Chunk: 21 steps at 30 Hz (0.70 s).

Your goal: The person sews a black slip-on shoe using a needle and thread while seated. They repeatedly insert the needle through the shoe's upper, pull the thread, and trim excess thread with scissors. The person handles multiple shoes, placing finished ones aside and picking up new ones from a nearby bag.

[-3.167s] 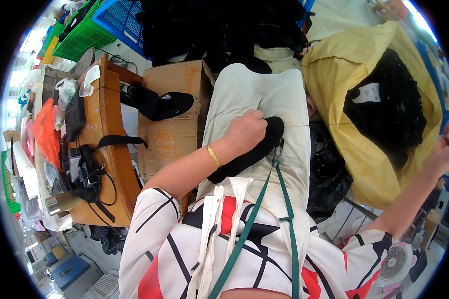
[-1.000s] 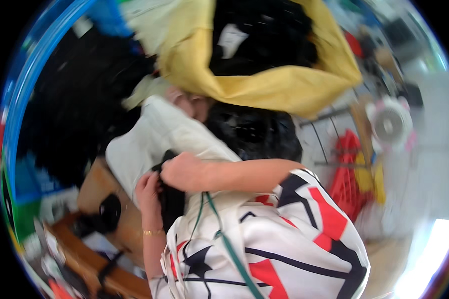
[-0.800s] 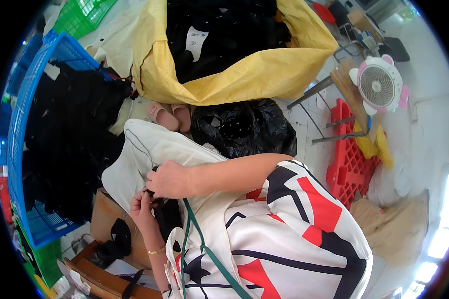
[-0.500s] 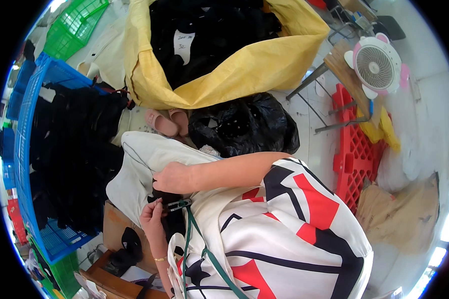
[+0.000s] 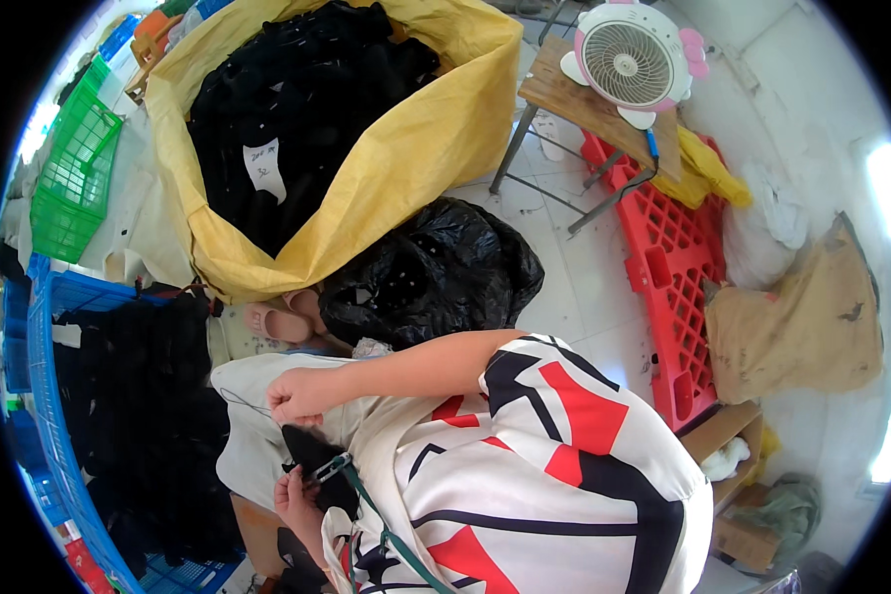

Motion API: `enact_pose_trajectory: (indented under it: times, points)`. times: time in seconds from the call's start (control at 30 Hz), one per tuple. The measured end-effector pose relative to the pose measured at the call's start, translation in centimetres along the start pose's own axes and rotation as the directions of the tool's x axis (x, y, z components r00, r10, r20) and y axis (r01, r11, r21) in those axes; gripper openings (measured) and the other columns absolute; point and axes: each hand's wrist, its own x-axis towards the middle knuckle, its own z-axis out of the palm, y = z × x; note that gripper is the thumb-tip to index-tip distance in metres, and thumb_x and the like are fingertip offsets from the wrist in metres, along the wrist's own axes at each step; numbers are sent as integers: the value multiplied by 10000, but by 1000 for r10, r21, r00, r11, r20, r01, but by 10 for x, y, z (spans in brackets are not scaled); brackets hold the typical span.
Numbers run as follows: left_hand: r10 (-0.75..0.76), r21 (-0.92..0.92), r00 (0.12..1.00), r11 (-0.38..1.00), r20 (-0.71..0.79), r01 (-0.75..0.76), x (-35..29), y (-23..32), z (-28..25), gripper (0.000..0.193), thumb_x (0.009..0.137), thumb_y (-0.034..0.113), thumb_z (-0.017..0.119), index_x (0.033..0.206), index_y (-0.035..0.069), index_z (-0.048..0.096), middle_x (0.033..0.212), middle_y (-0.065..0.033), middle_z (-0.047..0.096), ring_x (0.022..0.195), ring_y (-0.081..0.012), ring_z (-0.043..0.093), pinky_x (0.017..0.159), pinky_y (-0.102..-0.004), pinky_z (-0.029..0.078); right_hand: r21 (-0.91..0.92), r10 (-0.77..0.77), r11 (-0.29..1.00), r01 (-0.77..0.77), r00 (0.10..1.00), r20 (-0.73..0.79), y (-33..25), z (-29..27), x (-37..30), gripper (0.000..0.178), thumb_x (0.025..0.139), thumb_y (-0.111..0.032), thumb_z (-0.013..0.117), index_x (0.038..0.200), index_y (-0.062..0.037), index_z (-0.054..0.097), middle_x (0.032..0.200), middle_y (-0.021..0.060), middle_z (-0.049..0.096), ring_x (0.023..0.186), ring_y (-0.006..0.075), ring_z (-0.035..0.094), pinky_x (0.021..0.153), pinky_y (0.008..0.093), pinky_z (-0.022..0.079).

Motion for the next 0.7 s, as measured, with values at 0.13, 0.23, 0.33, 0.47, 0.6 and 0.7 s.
enact_pose_trajectory:
  times: [0.13,0.23,0.33,0.47,0.6,0.7]
  points:
    - [30,-8,997,999,-76,-31,-5,3,-2,108,913,130,682,940,33,645,827,-41,666,664,-76,616,537,-181,509,166,-24,985,52,986,-168,-5,-8,3,145,935,-180,587,907,-40,565,655,-1,524,531,91,514,456,257,455]
    - [31,9,995,1000,-92,-30,-9,3,-9,124,914,132,678,957,26,630,882,-78,693,687,-102,645,555,-203,536,235,-44,968,94,977,-208,-3,-10,5,129,937,-166,569,960,-40,559,654,0,522,527,91,501,455,258,452]
    - [-17,50,994,998,-108,22,-14,5,-16,129,925,135,664,975,25,618,912,-96,702,697,-117,658,568,-222,552,261,-63,959,109,982,-180,2,-8,2,110,933,-140,543,1002,-54,552,659,3,529,528,92,501,459,262,452]
    - [-271,90,957,956,-105,280,-14,4,-26,292,977,342,587,972,51,612,851,-66,681,693,-121,629,571,-250,521,273,-90,955,117,990,-112,8,-12,-4,128,921,-110,521,1035,-61,555,688,12,545,556,99,523,512,256,475]
    - [-485,-71,874,873,-29,482,6,-10,-41,475,969,559,505,952,97,618,788,-19,629,716,-124,596,597,-252,466,284,-154,945,162,987,-48,8,-21,-4,143,920,-113,524,1045,-55,564,735,19,564,596,106,554,577,256,495]
    - [-359,-277,911,872,202,404,24,-20,-49,489,991,508,486,1108,56,632,984,-90,719,933,-235,691,847,-374,565,246,-200,949,199,980,-23,8,-24,-4,138,924,-137,543,1026,-51,576,766,17,578,622,105,578,603,255,500]
